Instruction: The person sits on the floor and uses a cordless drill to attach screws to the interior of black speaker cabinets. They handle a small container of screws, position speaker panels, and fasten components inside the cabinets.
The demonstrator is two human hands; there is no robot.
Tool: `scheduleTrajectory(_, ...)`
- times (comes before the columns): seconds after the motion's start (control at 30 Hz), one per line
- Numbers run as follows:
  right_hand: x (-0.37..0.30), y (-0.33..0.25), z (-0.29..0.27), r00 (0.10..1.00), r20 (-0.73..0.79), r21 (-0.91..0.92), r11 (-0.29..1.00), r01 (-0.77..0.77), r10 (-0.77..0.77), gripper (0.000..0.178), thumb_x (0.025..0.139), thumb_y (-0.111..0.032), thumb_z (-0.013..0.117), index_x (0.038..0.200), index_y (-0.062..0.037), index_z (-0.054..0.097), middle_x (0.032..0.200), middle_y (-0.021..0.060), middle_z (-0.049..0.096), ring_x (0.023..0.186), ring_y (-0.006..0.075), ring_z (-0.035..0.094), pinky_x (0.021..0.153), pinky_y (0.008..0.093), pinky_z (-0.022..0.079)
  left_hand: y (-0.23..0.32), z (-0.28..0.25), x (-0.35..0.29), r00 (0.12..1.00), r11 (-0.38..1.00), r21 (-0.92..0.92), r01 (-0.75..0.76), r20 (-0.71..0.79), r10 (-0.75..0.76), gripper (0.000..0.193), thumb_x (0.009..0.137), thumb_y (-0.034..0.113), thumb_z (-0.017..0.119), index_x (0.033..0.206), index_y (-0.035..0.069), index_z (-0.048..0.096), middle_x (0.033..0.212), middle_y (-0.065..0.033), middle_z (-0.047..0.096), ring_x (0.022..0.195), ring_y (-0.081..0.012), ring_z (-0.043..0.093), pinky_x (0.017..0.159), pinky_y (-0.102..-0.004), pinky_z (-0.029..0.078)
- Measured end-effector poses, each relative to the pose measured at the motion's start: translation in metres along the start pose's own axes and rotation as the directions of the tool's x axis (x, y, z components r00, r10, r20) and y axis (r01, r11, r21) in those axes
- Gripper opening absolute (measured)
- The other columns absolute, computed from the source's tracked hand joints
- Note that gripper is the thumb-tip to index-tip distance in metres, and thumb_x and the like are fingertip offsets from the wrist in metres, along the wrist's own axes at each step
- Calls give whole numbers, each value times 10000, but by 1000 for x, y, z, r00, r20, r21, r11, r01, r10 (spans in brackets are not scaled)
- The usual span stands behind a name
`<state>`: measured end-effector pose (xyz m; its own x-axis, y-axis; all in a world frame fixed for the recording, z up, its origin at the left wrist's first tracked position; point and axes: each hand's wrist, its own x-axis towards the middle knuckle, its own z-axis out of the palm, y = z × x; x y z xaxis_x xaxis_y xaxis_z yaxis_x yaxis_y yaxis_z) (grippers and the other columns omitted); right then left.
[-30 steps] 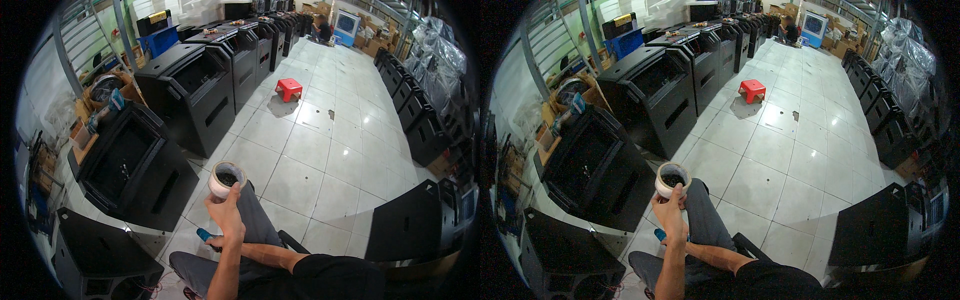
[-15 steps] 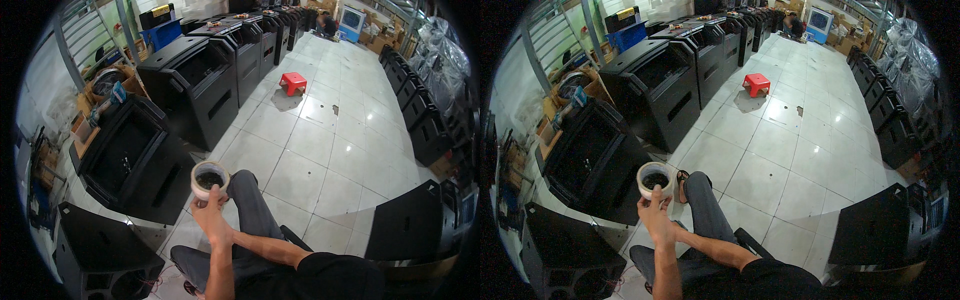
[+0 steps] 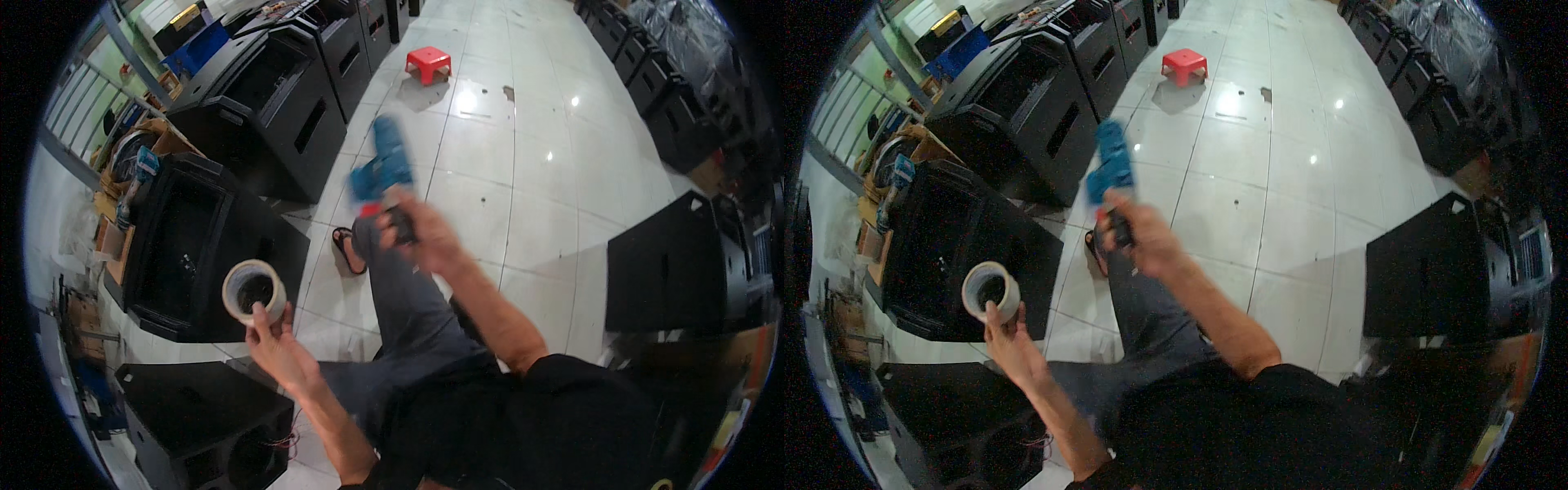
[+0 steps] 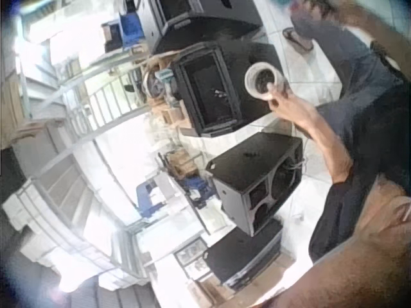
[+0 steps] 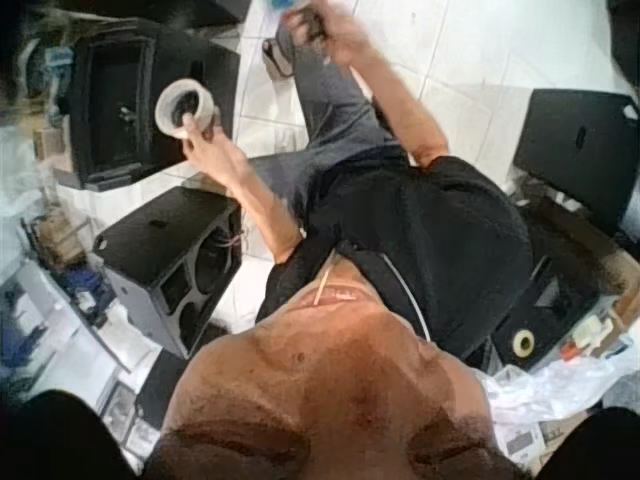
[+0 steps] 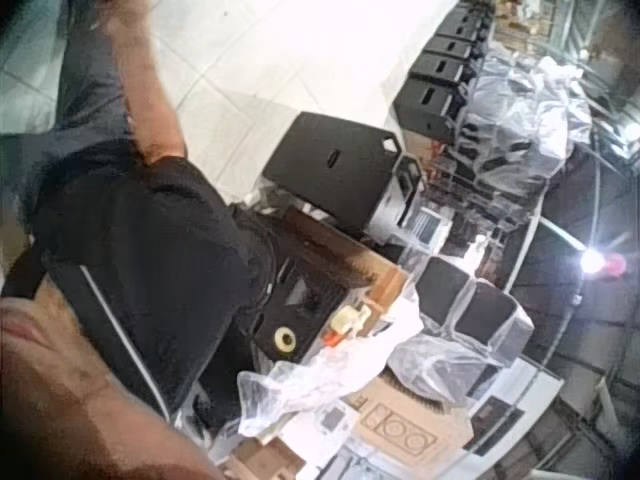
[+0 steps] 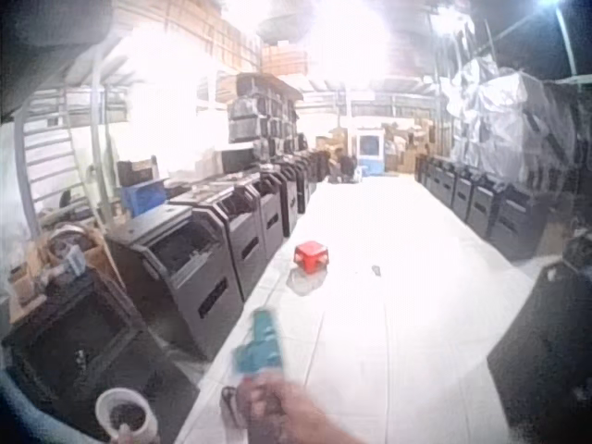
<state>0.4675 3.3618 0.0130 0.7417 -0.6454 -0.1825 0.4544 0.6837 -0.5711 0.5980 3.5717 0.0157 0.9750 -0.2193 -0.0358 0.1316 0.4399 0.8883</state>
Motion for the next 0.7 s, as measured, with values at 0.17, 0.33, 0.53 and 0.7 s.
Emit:
scheduleTrajectory(0.17, -41, -65, -51, 956, -168, -11, 970, 242, -241, 187, 878, -169, 654, 916, -15, 555, 735, 51, 582, 582, 117, 558, 524, 263, 480, -13, 7, -9, 992, 995, 16, 100, 81, -101, 318, 903, 188, 645, 1080, -16, 476, 1008, -105, 581, 915, -175, 595, 844, -374, 522)
scheduleTrajectory(0.33, -57, -99, -149, 847, -409, -152, 940, 305, -340, 185, 834, -196, 682, 844, -59, 559, 686, 37, 585, 562, 118, 576, 505, 264, 482, -24, 18, -17, 971, 983, 70, 170, 160, -179, 323, 908, 217, 638, 1094, -17, 515, 1025, -106, 607, 920, -174, 599, 841, -349, 515)
scheduleTrajectory(0.53, -93, -84, -308, 622, -721, -228, 952, 204, -305, 325, 765, -333, 741, 824, -69, 560, 664, 34, 578, 541, 127, 568, 485, 273, 478, -45, 21, -2, 918, 964, 127, 235, 296, -263, 456, 916, 253, 626, 1249, -30, 496, 1135, -147, 566, 1045, -236, 565, 860, -351, 519)
scheduleTrajectory(0.7, -152, -43, -431, 341, -925, -200, 978, -53, -171, 380, 733, -406, 752, 814, -86, 563, 646, 15, 530, 517, 135, 503, 480, 289, 436, -75, 41, 8, 854, 897, 299, 326, 312, -415, 479, 918, 272, 621, 1278, -12, 481, 1201, -143, 547, 1079, -236, 555, 909, -354, 496)
